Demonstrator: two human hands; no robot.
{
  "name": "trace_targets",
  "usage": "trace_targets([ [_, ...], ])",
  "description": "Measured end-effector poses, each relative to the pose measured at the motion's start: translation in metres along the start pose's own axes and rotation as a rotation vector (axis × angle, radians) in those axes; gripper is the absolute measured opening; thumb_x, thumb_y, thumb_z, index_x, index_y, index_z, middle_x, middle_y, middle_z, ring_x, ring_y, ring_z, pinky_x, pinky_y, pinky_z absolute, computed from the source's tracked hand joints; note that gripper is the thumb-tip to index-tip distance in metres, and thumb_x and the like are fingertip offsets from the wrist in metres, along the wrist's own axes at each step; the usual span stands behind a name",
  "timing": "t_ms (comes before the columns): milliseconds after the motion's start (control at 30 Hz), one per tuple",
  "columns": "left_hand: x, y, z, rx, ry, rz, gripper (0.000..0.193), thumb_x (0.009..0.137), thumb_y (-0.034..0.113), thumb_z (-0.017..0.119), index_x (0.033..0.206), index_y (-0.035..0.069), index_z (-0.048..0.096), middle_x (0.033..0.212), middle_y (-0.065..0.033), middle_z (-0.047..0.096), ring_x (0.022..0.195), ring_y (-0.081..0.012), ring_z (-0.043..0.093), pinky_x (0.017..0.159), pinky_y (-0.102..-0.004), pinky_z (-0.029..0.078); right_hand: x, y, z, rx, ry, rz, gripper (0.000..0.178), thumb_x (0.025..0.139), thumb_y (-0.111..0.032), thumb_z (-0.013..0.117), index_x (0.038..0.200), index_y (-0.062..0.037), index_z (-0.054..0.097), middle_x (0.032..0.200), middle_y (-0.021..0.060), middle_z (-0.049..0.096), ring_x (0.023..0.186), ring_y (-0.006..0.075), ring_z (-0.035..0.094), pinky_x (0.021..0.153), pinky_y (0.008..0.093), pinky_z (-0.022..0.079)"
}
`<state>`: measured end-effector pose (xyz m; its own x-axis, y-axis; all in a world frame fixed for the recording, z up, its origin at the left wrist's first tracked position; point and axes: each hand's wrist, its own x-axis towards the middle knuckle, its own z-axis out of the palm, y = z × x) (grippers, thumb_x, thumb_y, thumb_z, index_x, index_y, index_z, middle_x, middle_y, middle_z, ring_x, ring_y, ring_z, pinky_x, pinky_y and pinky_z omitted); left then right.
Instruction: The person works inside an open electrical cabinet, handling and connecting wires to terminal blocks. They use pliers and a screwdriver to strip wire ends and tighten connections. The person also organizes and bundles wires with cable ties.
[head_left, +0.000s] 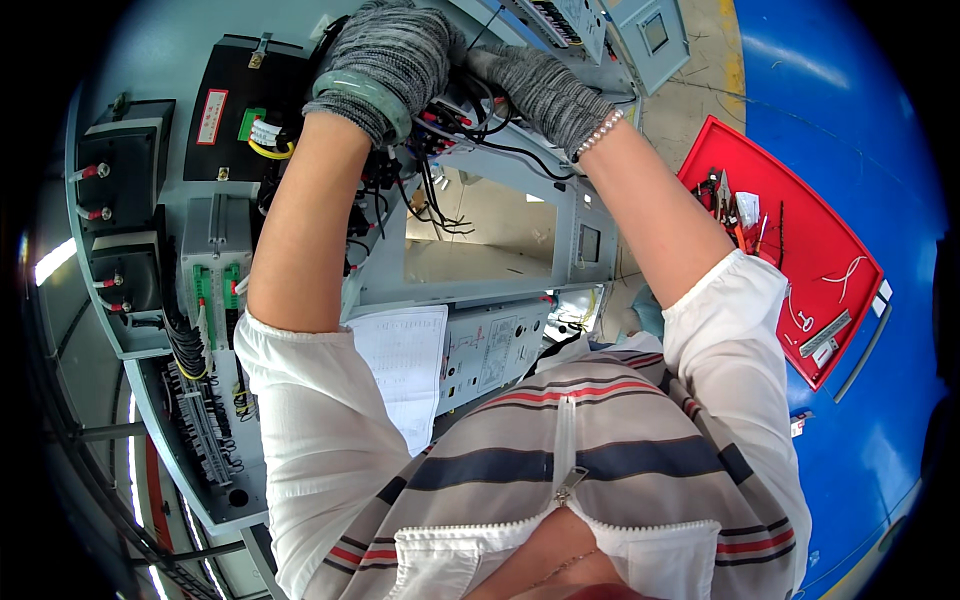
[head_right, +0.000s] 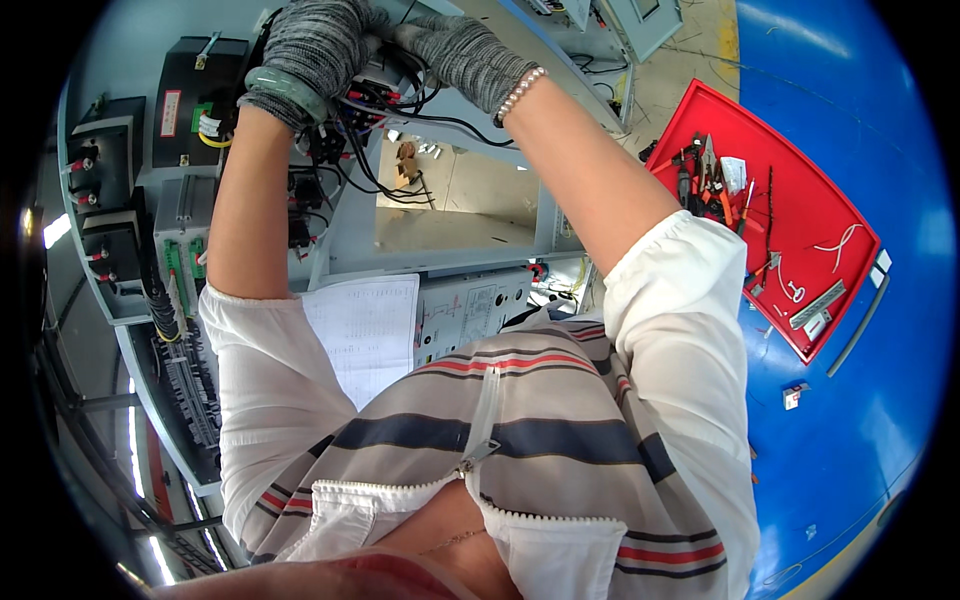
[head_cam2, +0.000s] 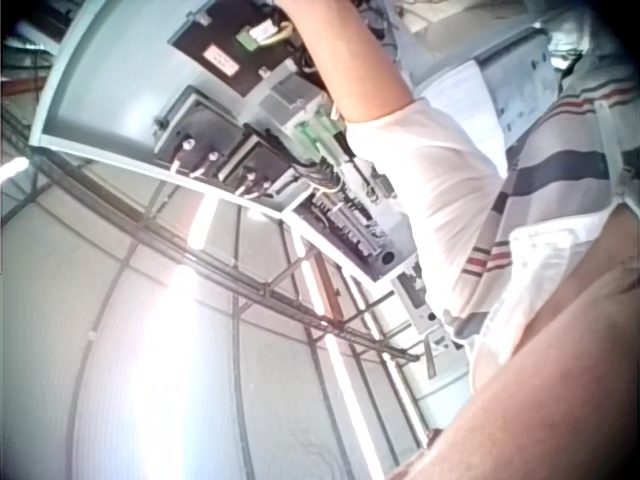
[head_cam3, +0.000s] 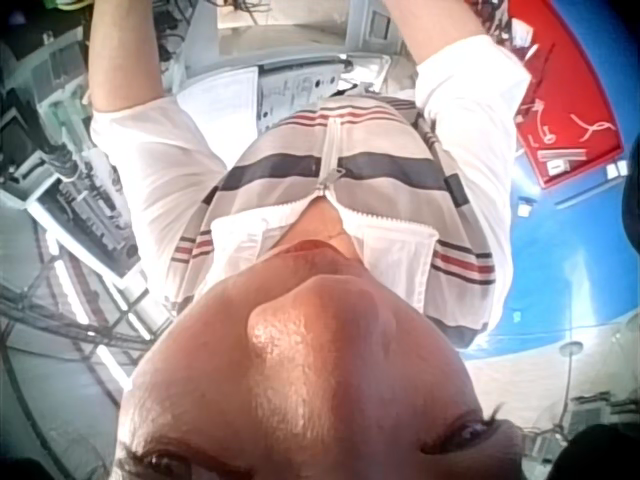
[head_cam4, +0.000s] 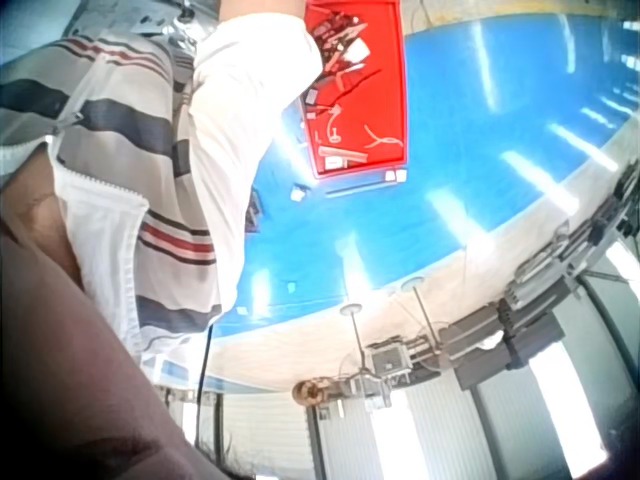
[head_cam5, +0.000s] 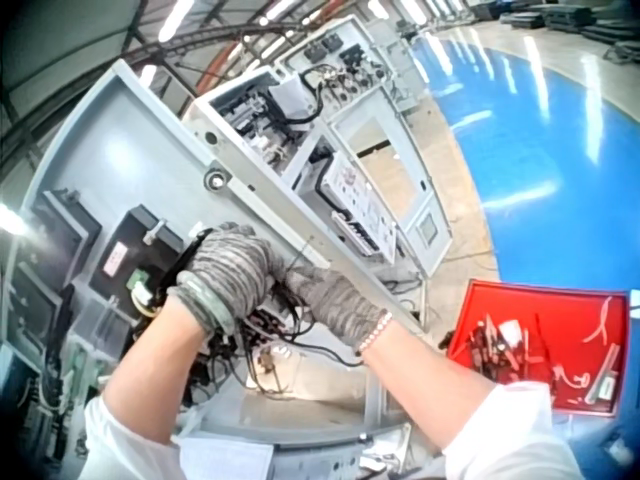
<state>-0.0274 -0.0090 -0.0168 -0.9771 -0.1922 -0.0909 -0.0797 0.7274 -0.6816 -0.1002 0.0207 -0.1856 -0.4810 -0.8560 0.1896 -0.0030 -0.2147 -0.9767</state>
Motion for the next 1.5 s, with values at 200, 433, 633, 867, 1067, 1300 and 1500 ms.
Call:
trace_targets([
  [200, -0.002, 0.005, -0.009, 0.059, -0.055, -0.009, 0.012, 0.074, 0.024, 0.062, 0.080, 0.016, 0.070, 0.077, -0.0106, 0.066, 0.083, -0.0284, 0.062, 0.079, -0.0403, 0.046, -0.003, 0.000, 0.006, 0.270, 0.027, 0.067, 0.039, 0.084, -0.028, 0.066, 0.112, -0.0016, 0.061, 0.082, 0.0028, 0.064, 0.057, 0.0041, 0.050, 0.053, 0.0202, 0.046],
  [433, 0.001, 0.004, -0.010, -0.065, -0.051, -0.020, 0.015, 0.077, 0.024, 0.060, 0.087, 0.017, 0.069, 0.080, -0.0104, 0.066, 0.085, -0.0287, 0.062, 0.080, -0.0405, 0.046, -0.014, -0.017, 0.010, 0.232, 0.080, 0.052, 0.041, 0.084, -0.027, 0.065, 0.115, -0.0017, 0.059, 0.080, 0.0040, 0.064, 0.055, 0.0055, 0.048, 0.049, 0.0215, 0.043],
  [633, 0.004, 0.011, -0.018, -0.052, -0.113, -0.033, 0.018, 0.076, 0.022, 0.060, 0.091, 0.018, 0.070, 0.082, -0.0112, 0.067, 0.084, -0.0287, 0.063, 0.080, -0.0399, 0.046, -0.009, -0.009, 0.014, 0.285, 0.099, 0.008, 0.041, 0.085, -0.026, 0.064, 0.116, -0.0006, 0.058, 0.080, 0.0044, 0.063, 0.054, 0.0065, 0.047, 0.050, 0.0232, 0.042],
  [867, 0.003, 0.014, -0.022, -0.005, -0.176, -0.046, 0.020, 0.076, 0.022, 0.060, 0.094, 0.021, 0.070, 0.079, -0.0113, 0.067, 0.081, -0.0281, 0.064, 0.080, -0.0397, 0.047, 0.001, 0.005, 0.016, 0.038, 0.141, -0.096, 0.044, 0.078, -0.023, 0.071, 0.113, 0.0001, 0.058, 0.092, 0.0093, 0.065, 0.079, 0.0143, 0.060, 0.074, 0.0271, 0.050],
  [1067, 0.002, 0.014, -0.026, -0.047, -0.165, -0.011, 0.020, 0.077, 0.024, 0.060, 0.094, 0.023, 0.070, 0.081, -0.0114, 0.067, 0.082, -0.0278, 0.064, 0.082, -0.0397, 0.046, 0.000, -0.013, 0.013, -0.086, 0.076, -0.078, 0.042, 0.078, -0.025, 0.071, 0.112, -0.0042, 0.059, 0.091, 0.0098, 0.066, 0.082, 0.0150, 0.061, 0.080, 0.0284, 0.049],
  [1300, 0.007, 0.012, -0.018, -0.010, -0.184, -0.040, 0.022, 0.077, 0.024, 0.059, 0.096, 0.022, 0.070, 0.084, -0.0114, 0.067, 0.084, -0.0282, 0.064, 0.082, -0.0399, 0.046, 0.011, -0.012, 0.009, -0.097, -0.035, -0.128, 0.042, 0.080, -0.027, 0.070, 0.116, -0.0078, 0.057, 0.094, 0.0087, 0.066, 0.085, 0.0136, 0.059, 0.082, 0.0282, 0.047],
  [1500, -0.006, 0.010, -0.023, -0.026, -0.145, -0.019, 0.021, 0.077, 0.024, 0.060, 0.095, 0.021, 0.070, 0.083, -0.0114, 0.067, 0.084, -0.0283, 0.064, 0.080, -0.0406, 0.047, -0.002, -0.016, 0.020, -0.081, 0.025, -0.203, 0.045, 0.081, -0.022, 0.068, 0.120, -0.0084, 0.053, 0.106, 0.0109, 0.064, 0.098, 0.0159, 0.059, 0.092, 0.0290, 0.044],
])
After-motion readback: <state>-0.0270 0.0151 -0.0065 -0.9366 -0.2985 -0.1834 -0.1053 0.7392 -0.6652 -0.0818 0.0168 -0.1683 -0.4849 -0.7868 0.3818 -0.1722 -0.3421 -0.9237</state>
